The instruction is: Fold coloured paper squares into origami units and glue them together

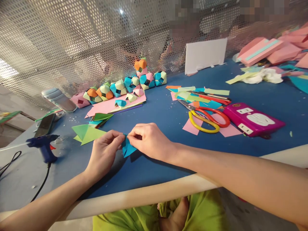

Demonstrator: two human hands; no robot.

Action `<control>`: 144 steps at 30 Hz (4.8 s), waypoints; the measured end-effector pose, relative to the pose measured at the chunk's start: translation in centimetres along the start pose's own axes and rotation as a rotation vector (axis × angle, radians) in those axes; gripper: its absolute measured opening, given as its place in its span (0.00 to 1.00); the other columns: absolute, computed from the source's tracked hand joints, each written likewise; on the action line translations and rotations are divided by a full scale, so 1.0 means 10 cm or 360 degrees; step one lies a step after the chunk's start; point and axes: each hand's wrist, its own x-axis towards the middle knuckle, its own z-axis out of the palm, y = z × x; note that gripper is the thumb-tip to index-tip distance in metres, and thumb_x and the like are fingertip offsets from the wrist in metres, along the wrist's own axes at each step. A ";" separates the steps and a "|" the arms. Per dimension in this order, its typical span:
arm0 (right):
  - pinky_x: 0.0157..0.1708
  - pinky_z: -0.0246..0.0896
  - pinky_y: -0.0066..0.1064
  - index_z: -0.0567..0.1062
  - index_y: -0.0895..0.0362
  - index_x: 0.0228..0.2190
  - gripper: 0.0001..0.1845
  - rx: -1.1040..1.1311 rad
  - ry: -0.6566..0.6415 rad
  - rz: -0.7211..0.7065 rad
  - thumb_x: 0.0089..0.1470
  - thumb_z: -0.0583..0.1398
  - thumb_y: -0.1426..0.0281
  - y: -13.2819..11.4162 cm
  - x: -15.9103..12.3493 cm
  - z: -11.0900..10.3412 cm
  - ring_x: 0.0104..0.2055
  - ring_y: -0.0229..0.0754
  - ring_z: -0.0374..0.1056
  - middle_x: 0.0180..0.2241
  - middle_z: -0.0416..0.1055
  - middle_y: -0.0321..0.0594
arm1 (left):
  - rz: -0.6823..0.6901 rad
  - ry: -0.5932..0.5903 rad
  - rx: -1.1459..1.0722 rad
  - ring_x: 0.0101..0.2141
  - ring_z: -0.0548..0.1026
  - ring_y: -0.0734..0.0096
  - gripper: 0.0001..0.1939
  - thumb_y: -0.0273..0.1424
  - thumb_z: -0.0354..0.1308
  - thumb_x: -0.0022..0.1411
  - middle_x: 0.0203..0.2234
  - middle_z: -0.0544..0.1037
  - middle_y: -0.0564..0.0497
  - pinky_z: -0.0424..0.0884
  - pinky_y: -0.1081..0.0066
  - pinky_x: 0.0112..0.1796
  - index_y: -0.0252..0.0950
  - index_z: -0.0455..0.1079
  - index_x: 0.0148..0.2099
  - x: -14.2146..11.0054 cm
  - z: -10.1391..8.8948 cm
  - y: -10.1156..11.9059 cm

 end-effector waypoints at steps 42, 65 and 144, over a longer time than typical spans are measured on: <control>0.26 0.56 0.22 0.73 0.60 0.21 0.10 0.0095 0.0044 0.0136 0.52 0.58 0.77 0.02 0.03 -0.01 0.24 0.31 0.60 0.21 0.66 0.33 | -0.0154 -0.0234 -0.0229 0.26 0.71 0.71 0.13 0.40 0.57 0.59 0.22 0.73 0.54 0.68 0.73 0.31 0.34 0.74 0.32 0.02 -0.02 -0.06; 0.25 0.54 0.21 0.74 0.60 0.21 0.08 0.0071 -0.0015 0.0109 0.49 0.60 0.79 0.04 0.02 0.00 0.23 0.30 0.61 0.21 0.67 0.32 | -0.0139 -0.0091 -0.0162 0.24 0.69 0.78 0.07 0.33 0.63 0.52 0.23 0.75 0.55 0.66 0.78 0.26 0.35 0.73 0.32 0.02 -0.01 0.01; 0.27 0.52 0.24 0.76 0.61 0.24 0.08 -0.0268 -0.0267 0.0087 0.52 0.59 0.79 0.07 0.07 -0.02 0.24 0.32 0.62 0.25 0.73 0.38 | -0.0351 -0.0227 -0.0441 0.21 0.71 0.76 0.11 0.29 0.65 0.47 0.17 0.72 0.59 0.68 0.74 0.28 0.36 0.63 0.26 0.09 0.05 -0.10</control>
